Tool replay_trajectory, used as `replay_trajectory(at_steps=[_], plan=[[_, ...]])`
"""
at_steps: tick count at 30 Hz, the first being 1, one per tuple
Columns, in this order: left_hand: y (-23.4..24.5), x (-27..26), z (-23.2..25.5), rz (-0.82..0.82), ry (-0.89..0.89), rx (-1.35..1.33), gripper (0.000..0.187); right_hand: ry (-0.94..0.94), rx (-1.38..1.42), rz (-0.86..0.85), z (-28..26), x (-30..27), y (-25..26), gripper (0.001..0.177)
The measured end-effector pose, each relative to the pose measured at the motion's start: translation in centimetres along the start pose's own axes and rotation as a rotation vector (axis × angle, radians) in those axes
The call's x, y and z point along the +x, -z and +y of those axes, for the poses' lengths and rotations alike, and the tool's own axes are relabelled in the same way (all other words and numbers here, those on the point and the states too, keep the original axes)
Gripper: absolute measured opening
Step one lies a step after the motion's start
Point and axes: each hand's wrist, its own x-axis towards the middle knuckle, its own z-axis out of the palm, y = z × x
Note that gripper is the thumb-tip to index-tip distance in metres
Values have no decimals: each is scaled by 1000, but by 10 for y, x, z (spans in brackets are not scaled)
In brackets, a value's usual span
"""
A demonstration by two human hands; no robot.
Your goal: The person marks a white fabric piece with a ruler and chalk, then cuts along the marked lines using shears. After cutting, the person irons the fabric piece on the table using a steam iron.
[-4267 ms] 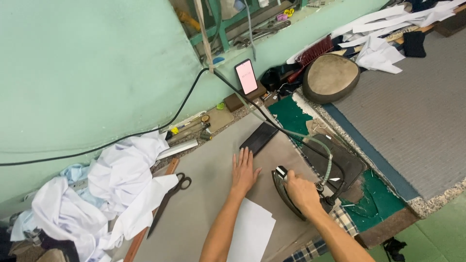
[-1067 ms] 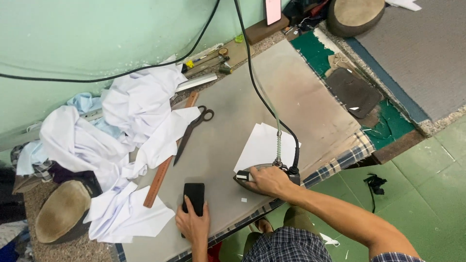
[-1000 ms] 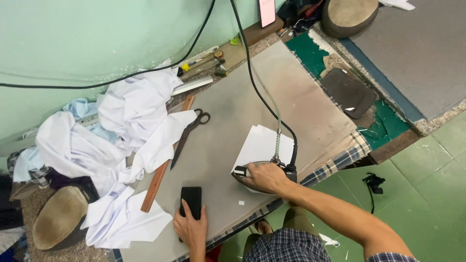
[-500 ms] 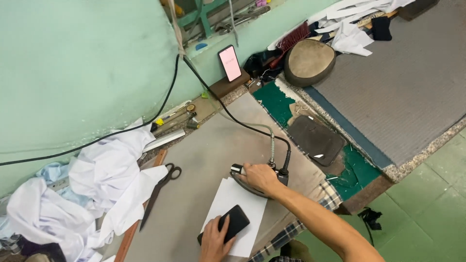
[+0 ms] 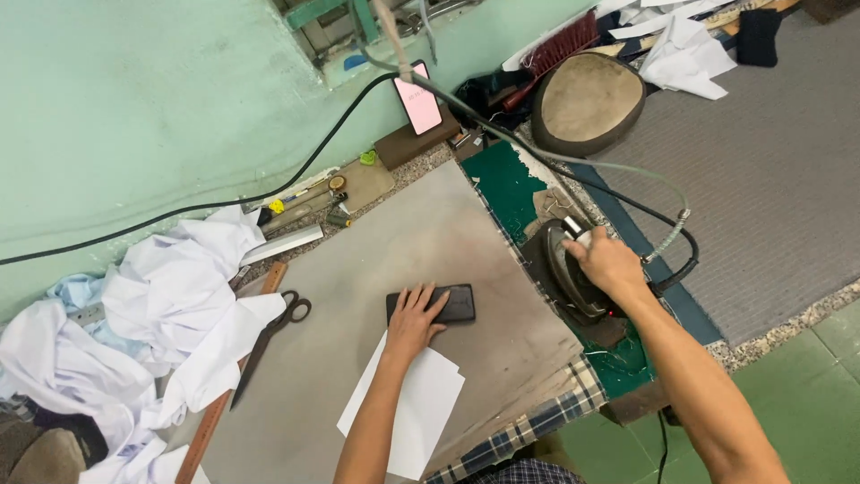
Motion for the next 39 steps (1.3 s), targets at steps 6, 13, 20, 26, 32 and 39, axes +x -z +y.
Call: replay_trajectory(at_steps=[6,13,20,26,32,39], plan=[[20,-15,-1,261,150,56,63,22,75,94,31,24,-41,82],[27,-130,-56,365,305,175,54,350,-354,546,68,-53,-84,69],[10,-210,-93,234,168,307,52,469,-607,849,40,-97,-95,78],[56,-262,-112,287,-205,426,53,683,-517,518,8,-200,-160,66],[59,-248,-123,375,-497,326,37,818,-496,288,-2,-244,-223,61],[-16,-158,-96,522,-326,105,46,905,-234,604,-95,-176,-221,32]])
